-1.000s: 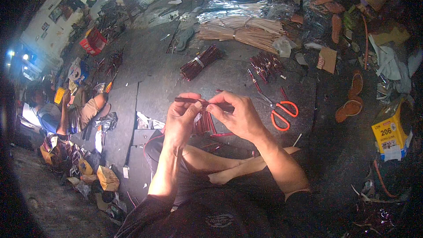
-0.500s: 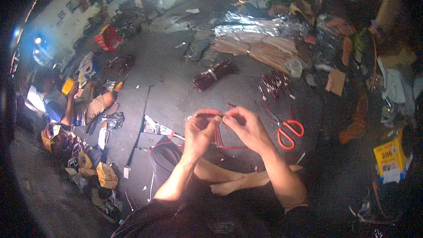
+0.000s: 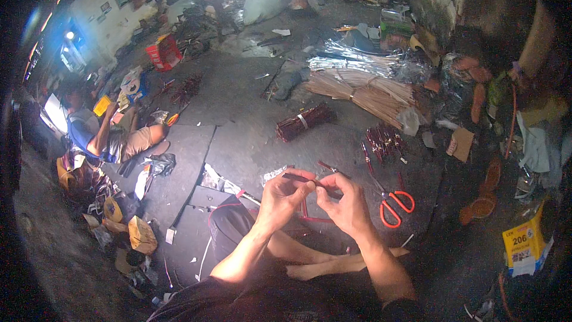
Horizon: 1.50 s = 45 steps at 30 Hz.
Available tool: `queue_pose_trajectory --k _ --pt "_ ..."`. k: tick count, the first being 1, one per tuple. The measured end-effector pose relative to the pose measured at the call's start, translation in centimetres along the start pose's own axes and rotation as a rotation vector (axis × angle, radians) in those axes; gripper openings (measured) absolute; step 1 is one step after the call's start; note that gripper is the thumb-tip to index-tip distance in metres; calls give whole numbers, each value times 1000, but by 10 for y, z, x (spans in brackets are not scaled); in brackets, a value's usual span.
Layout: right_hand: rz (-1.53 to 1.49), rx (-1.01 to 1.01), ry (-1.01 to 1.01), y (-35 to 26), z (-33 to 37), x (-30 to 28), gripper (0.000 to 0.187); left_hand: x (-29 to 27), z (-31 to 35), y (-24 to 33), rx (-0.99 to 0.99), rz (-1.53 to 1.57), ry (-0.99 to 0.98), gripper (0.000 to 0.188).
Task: The person sits on the floor and repeatedly picks up red decorative sticks, aligns them, and cuts them into shorter pieces using red-handled scissors. The cut pieces are placed into a pile on the floor.
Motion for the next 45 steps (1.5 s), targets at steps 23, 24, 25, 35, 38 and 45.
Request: queue_pose_trajectory --k 23,24,25,35,38,45 --pt "620 -490 209 -12 6 14 22 4 -6 -40 -82 111 156 21" --pt "620 -493 214 -11 7 16 21 5 -7 -43 -72 129 187 20" --pt "622 -494 218 -11 8 18 21 6 -7 -44 -97 147 189 21" --pt "554 -499 224 -7 3 18 22 7 -4 -44 -159 165 220 22" --pt "512 -472 201 -3 1 18 23 7 -4 -49 -154 118 238 22" --pt "559 -491 263 10 3 25 24 13 -6 -40 -45 -9 307 17"
Point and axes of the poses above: each hand's wrist, its own z-axis away from the middle knuckle, its own x-axis out of the palm, y = z × x, the point moved 3 cm from there along -z, towards the middle knuckle, and after that the axes turned 4 degrees about y, right-handed, at the moved point
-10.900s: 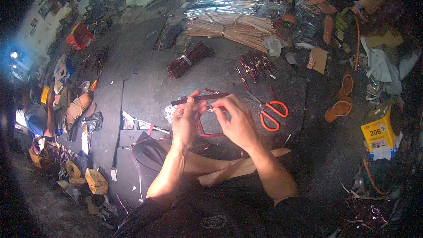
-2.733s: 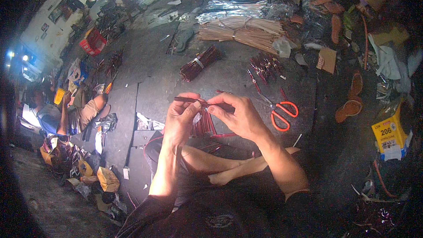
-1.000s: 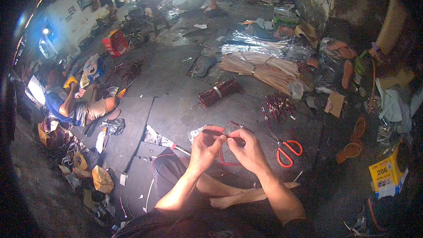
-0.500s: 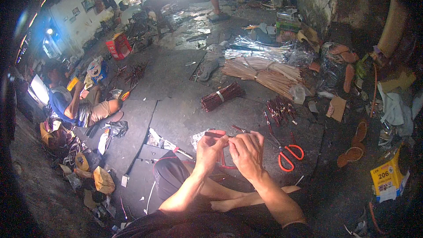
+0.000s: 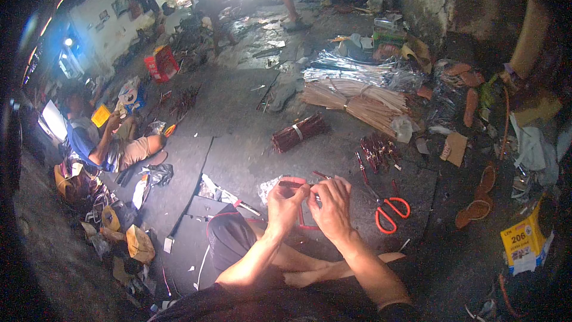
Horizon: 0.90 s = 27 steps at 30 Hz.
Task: The person sits on the floor and repeatedly picks up red decorative sticks, aligns them, and cuts them into shorter pieces using red-handled scissors. The cut pieces are placed into a pile on the floor.
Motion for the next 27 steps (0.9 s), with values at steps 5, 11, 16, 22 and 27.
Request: queue_pose_trajectory --k 5,11,16,22,27 --pt "-204 157 -93 10 1 -3 22 -7 -4 -11 -53 37 -89 24" --pt "-395 332 -355 14 -9 -14 20 -9 5 4 149 5 -194 30" --pt "-427 410 -391 9 -2 -11 14 -15 4 6 167 -101 -240 29" --pt "-198 146 -92 1 -2 -2 15 -14 -5 -1 50 161 -211 40" --pt "-19 -22 -105 0 2 -7 29 -12 -12 -20 -188 233 -222 25"
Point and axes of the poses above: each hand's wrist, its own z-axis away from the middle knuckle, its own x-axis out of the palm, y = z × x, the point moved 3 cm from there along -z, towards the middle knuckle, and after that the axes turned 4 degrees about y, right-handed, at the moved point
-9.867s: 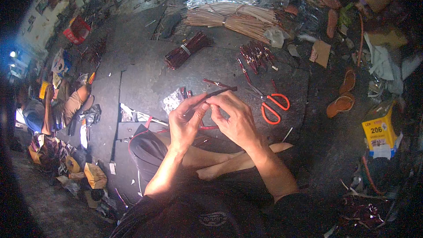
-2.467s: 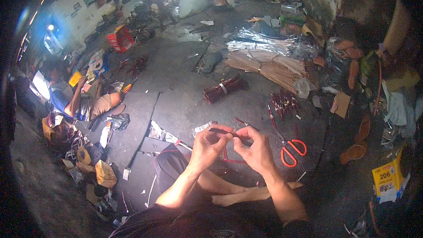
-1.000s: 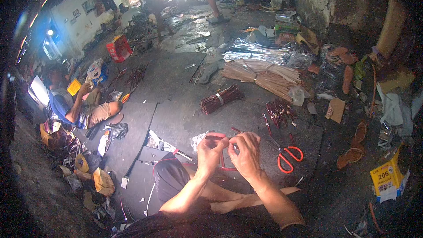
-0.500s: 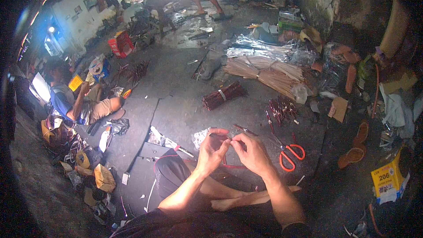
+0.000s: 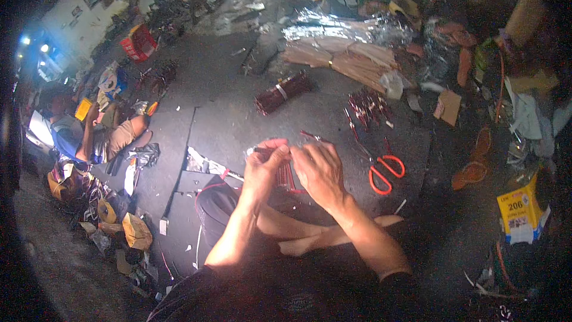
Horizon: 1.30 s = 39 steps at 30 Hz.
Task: The person sits on the floor and repeatedly picks up red decorative sticks, aligns them, and cuts them into shorter pieces using red-handled scissors. The cut pieces are placed into a pile on the floor.
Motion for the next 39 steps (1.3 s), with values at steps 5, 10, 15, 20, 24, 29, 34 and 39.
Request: queue_pose_trajectory --k 5,10,15,20,24,29,34,39 --pt "-475 366 -186 12 -11 -17 23 -14 3 14 40 74 -13 31" --pt "-634 439 -298 17 -10 -20 17 -8 5 24 106 -40 -96 33" --pt "-785 604 -344 23 -3 -15 17 6 10 27 142 -58 -133 34" --pt "-911 694 -315 28 -2 -9 19 5 8 16 51 114 -97 30" --pt "-604 460 -174 14 -12 -16 19 0 4 4 9 128 7 25" --pt "-208 59 -43 5 -13 -15 23 5 7 3 -17 252 23 19" --pt "-143 -30 2 1 -5 -3 18 10 8 4 26 163 122 17" --pt "-246 61 -2 2 11 16 21 6 11 -4 52 35 157 19"
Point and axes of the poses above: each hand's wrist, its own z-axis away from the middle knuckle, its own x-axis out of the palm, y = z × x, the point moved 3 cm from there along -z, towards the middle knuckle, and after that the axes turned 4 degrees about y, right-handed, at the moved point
